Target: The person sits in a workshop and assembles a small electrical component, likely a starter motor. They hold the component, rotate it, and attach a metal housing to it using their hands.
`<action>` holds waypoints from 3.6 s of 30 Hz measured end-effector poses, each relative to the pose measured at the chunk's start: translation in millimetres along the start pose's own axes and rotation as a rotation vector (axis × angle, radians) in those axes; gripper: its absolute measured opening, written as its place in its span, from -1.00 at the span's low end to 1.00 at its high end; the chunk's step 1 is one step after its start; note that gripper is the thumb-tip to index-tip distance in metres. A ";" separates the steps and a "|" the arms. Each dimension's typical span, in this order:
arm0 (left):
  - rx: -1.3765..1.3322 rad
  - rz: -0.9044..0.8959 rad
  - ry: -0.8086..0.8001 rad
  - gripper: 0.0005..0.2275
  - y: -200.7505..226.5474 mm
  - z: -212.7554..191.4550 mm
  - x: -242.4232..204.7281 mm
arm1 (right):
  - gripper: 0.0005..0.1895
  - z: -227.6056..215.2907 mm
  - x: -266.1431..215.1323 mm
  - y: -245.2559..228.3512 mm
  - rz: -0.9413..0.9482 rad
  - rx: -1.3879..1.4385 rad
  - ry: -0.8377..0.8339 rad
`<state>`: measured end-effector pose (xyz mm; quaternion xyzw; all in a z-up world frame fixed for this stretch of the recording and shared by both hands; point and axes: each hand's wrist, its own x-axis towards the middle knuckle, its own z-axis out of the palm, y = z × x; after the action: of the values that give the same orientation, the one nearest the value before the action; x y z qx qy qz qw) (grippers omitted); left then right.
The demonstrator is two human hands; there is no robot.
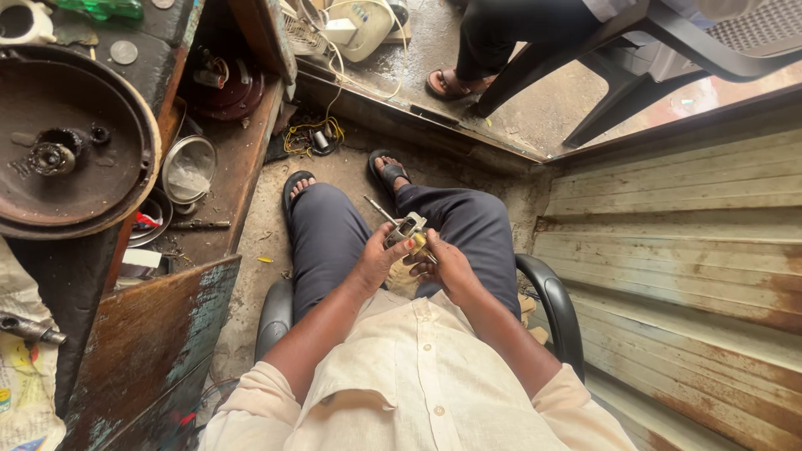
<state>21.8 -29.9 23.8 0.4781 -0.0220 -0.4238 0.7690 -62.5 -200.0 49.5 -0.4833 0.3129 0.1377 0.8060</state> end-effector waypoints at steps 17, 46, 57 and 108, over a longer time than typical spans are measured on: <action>-0.123 0.011 -0.032 -0.31 2.4 1.1 -3.5 | -0.33 8.3 -16.1 -17.3 0.006 -0.230 0.082; -0.082 0.006 -0.014 -0.32 2.4 3.8 -3.0 | -0.39 29.2 -37.1 -26.6 -1.129 -1.253 0.235; -0.075 -0.051 -0.008 -0.31 9.6 8.0 -6.2 | -0.55 11.4 -15.9 -7.0 -0.242 -0.342 0.075; -0.041 0.437 -0.149 -0.32 110.7 61.1 -117.2 | -0.63 80.6 -125.3 -79.3 -0.570 -0.406 -0.331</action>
<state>-10.2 25.5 183.9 0.4137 -0.1734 -0.2816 0.8482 -87.0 -159.4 211.5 -0.6720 -0.0019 0.0434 0.7393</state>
